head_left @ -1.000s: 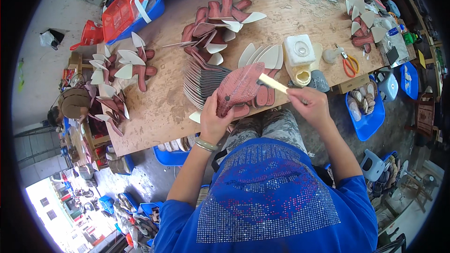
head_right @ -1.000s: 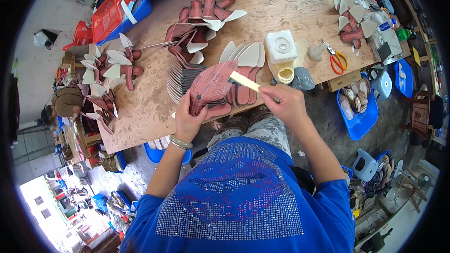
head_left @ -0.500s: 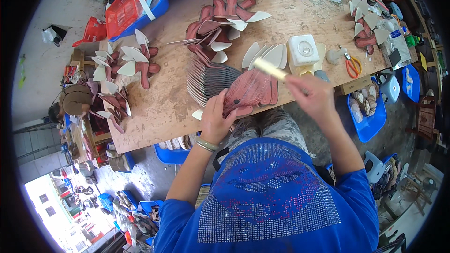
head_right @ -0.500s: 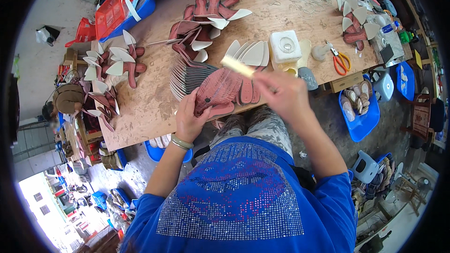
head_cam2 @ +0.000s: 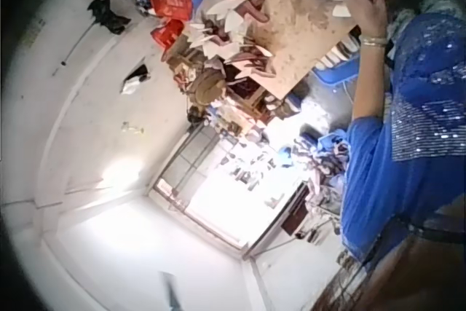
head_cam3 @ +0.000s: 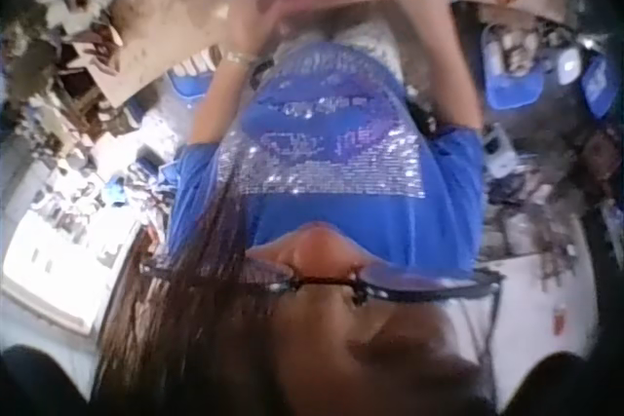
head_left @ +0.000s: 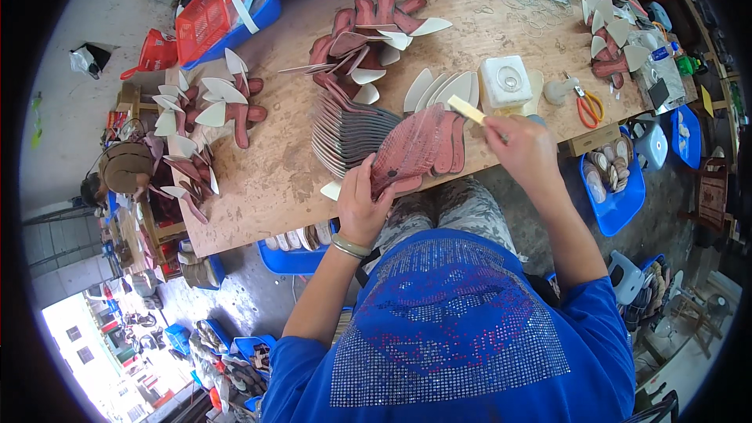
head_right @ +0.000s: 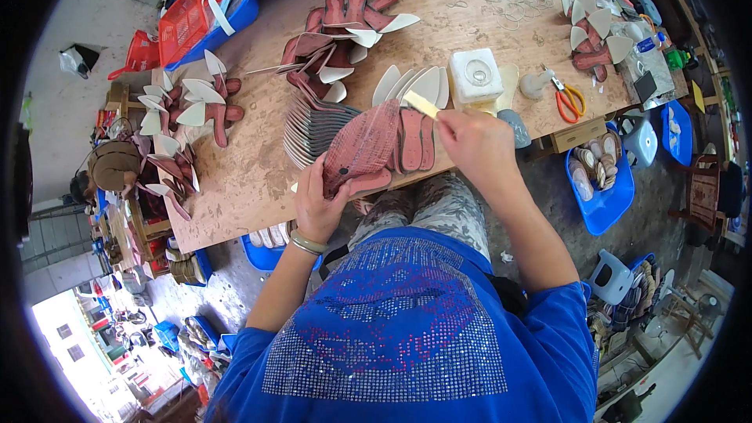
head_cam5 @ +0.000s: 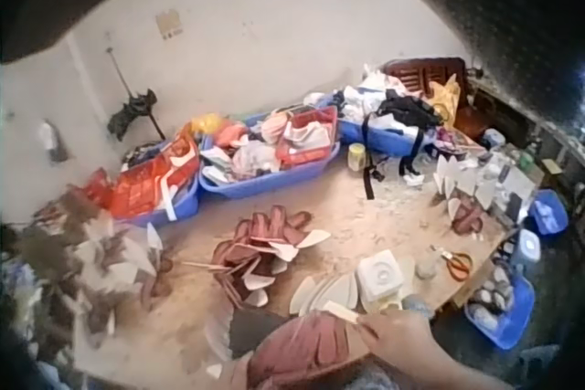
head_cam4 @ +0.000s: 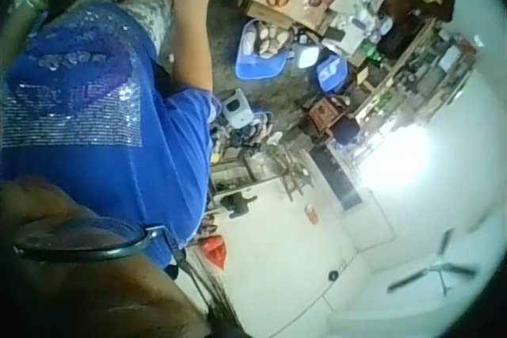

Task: The person repeatedly picks up reddish-brown shoe parts from a table and applies a white substance to the edges using a brush. The person dips the brush into a container between applications and places the treated parts back onto the table.

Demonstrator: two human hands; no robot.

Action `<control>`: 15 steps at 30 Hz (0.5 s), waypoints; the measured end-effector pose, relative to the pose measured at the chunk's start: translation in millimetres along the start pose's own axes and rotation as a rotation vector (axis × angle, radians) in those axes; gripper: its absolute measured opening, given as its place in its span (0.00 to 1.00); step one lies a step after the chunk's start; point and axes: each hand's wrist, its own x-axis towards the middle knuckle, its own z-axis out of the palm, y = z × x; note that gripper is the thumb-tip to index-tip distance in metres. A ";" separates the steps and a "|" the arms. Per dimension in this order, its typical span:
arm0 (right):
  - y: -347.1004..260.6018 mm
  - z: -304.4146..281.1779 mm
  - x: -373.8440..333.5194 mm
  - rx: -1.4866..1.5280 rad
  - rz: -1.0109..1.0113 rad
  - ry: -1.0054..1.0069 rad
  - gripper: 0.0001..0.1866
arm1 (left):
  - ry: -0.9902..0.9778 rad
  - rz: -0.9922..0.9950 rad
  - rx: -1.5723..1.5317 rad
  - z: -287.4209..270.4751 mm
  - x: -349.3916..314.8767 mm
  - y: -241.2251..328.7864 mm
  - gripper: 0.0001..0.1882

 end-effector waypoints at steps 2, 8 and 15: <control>-9.5 -4.6 -2.3 0.111 -0.018 0.061 0.04 | -0.009 -0.014 0.013 1.7 -1.2 -2.8 0.36; -55.9 -5.3 -14.1 0.291 -0.250 -0.022 0.03 | -0.012 -0.005 0.009 4.6 -6.5 -4.4 0.36; -26.5 -10.6 7.2 0.175 -0.078 0.095 0.03 | 0.018 -0.046 0.008 -0.6 -14.7 -6.4 0.35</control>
